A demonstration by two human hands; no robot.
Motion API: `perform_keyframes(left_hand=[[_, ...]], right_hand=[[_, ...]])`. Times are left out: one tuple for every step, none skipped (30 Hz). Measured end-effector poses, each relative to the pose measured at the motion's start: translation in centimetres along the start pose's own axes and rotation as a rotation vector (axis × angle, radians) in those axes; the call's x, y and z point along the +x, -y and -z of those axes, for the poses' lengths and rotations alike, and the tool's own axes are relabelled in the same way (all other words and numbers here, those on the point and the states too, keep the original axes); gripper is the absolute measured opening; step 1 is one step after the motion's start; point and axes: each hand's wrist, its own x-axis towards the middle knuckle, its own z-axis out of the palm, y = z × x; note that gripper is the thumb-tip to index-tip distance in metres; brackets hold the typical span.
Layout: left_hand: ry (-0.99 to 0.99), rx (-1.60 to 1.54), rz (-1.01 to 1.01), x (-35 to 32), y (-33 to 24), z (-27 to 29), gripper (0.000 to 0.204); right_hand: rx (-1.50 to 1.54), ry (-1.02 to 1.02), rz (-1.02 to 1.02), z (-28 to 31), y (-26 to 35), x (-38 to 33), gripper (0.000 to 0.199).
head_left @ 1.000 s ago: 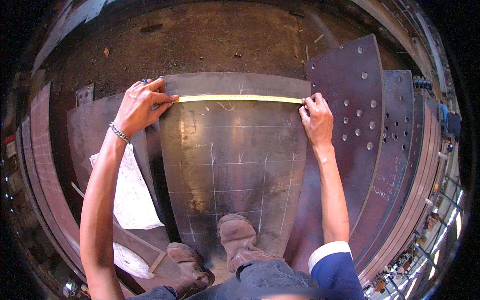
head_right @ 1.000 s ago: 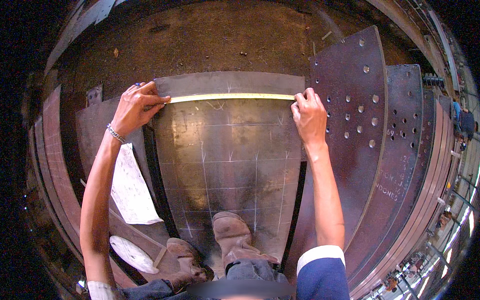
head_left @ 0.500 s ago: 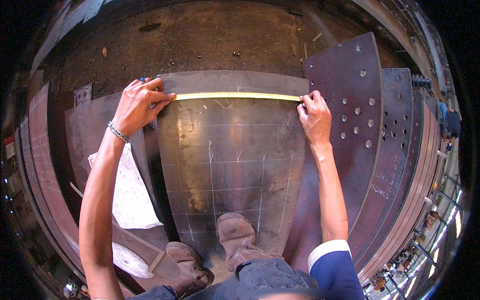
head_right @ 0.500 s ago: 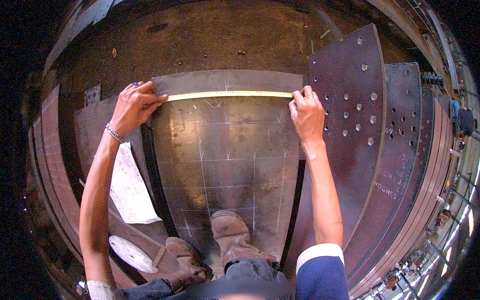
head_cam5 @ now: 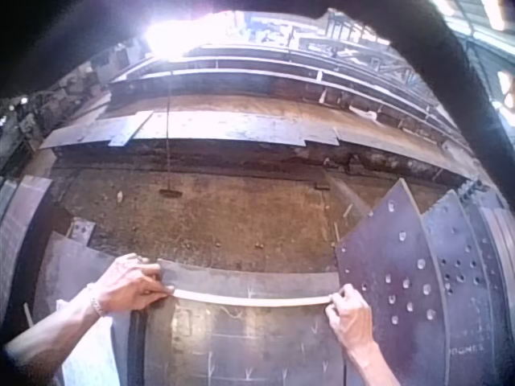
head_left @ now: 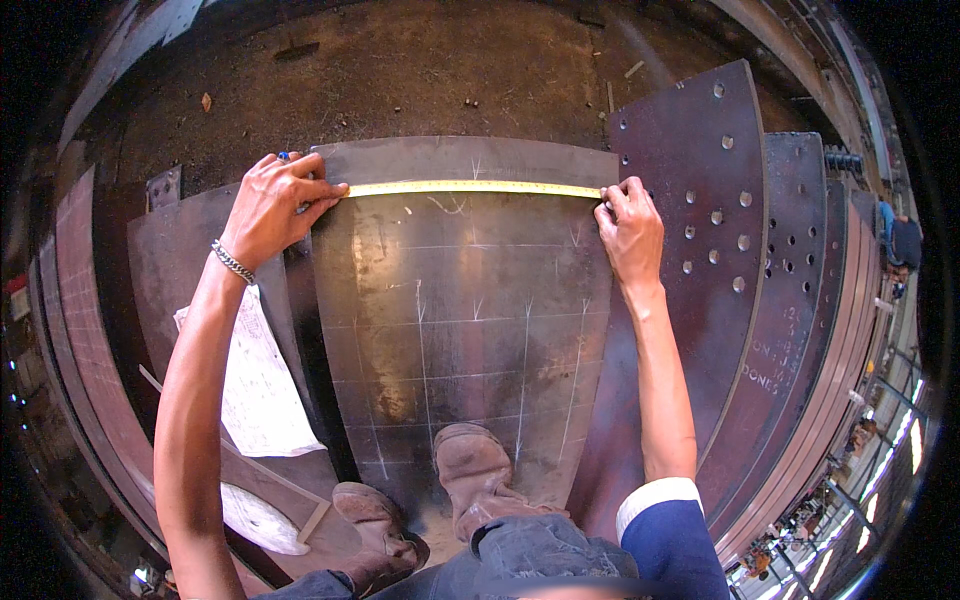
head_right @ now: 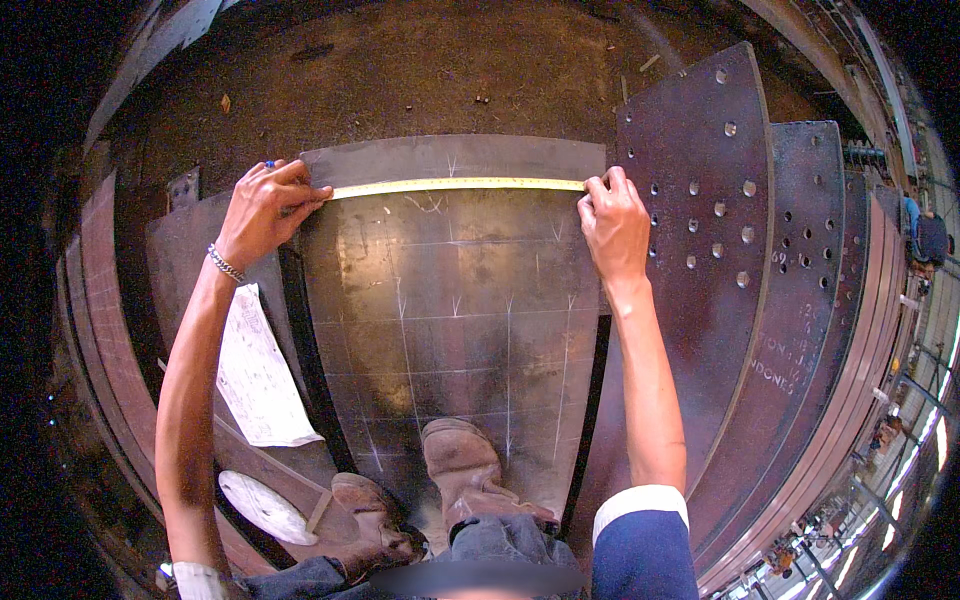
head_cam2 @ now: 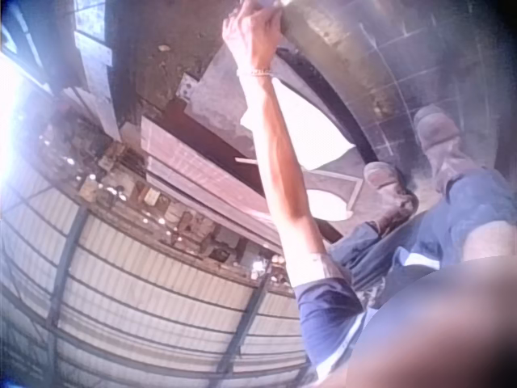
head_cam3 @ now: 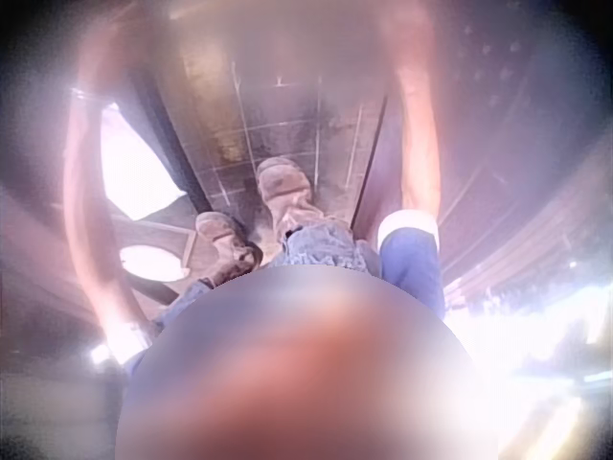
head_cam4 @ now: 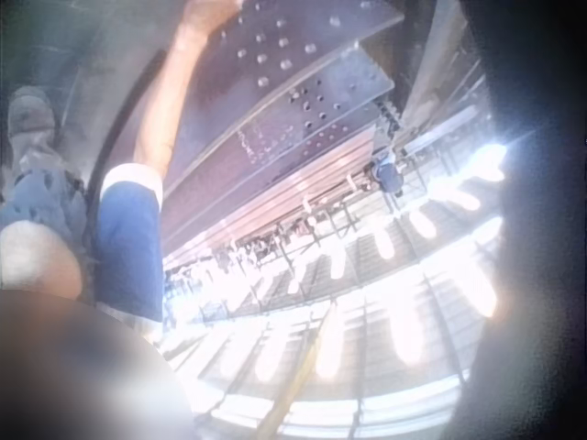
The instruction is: The person measures a large metal sheet using a yellow tape measure and marks measurements with a white marker. The person repeatedly measures different sections of the sheet and makes marks to indicate specific dimensions.
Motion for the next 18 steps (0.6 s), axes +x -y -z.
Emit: perform_keyframes(left_hand=[[0.001, 0.002, -0.001, -0.01, 0.02, -0.02, 0.019], [0.003, 0.005, -0.001, -0.06, 0.05, -0.02, 0.019], [0.001, 0.009, -0.005, -0.07, 0.05, 0.00, 0.019], [0.000, 0.014, -0.009, -0.05, 0.03, 0.02, 0.019], [-0.002, 0.018, -0.013, 0.00, 0.01, 0.05, 0.018], [0.007, 0.016, -0.014, 0.06, -0.01, 0.08, 0.018], [0.017, 0.015, -0.014, 0.13, -0.01, 0.11, 0.018], [0.026, 0.013, -0.016, 0.23, 0.02, 0.11, 0.019], [0.028, 0.009, -0.015, 0.28, 0.07, 0.09, 0.019], [0.030, 0.005, -0.015, 0.32, 0.12, 0.05, 0.018], [0.032, 0.002, -0.014, 0.34, 0.13, -0.01, 0.018], [0.024, -0.002, -0.016, 0.26, 0.19, -0.08, 0.019], [0.016, -0.006, -0.018, 0.11, 0.29, -0.16, 0.019], [0.008, -0.011, -0.021, 0.04, 0.32, -0.20, 0.019], [0.011, -0.010, -0.019, 0.04, 0.23, -0.15, 0.020], [0.014, -0.009, -0.016, 0.03, 0.14, -0.06, 0.021], [0.016, -0.009, -0.013, 0.04, 0.09, -0.01, 0.021], [0.019, -0.011, -0.015, 0.06, 0.14, -0.06, 0.022]], right_hand=[[0.002, 0.001, -0.001, 0.02, 0.04, 0.01, 0.012], [0.004, 0.002, -0.002, 0.02, 0.11, 0.03, 0.012], [0.004, 0.000, -0.002, 0.00, 0.12, 0.03, 0.013], [0.004, -0.002, -0.002, -0.01, 0.09, 0.02, 0.013], [0.003, -0.003, -0.001, 0.02, 0.04, 0.04, 0.013], [0.009, -0.006, 0.005, 0.07, -0.01, 0.03, 0.013], [0.014, -0.009, 0.011, 0.15, -0.07, 0.01, 0.013], [0.019, -0.013, 0.015, 0.20, -0.11, -0.03, 0.013], [0.020, -0.012, 0.019, 0.25, -0.10, -0.02, 0.013], [0.021, -0.011, 0.022, 0.32, -0.09, -0.01, 0.013], [0.022, -0.011, 0.024, 0.36, -0.10, -0.02, 0.014], [0.029, -0.013, 0.025, 0.36, -0.09, -0.03, 0.014], [0.036, -0.015, 0.025, 0.34, -0.04, -0.04, 0.014], [0.042, -0.017, 0.024, 0.36, -0.01, -0.06, 0.014], [0.045, -0.016, 0.021, 0.37, -0.01, -0.10, 0.014], [0.048, -0.016, 0.018, 0.38, -0.01, -0.13, 0.014], [0.051, -0.015, 0.016, 0.40, -0.02, -0.13, 0.014], [0.047, -0.012, 0.012, 0.41, -0.04, -0.13, 0.015]])
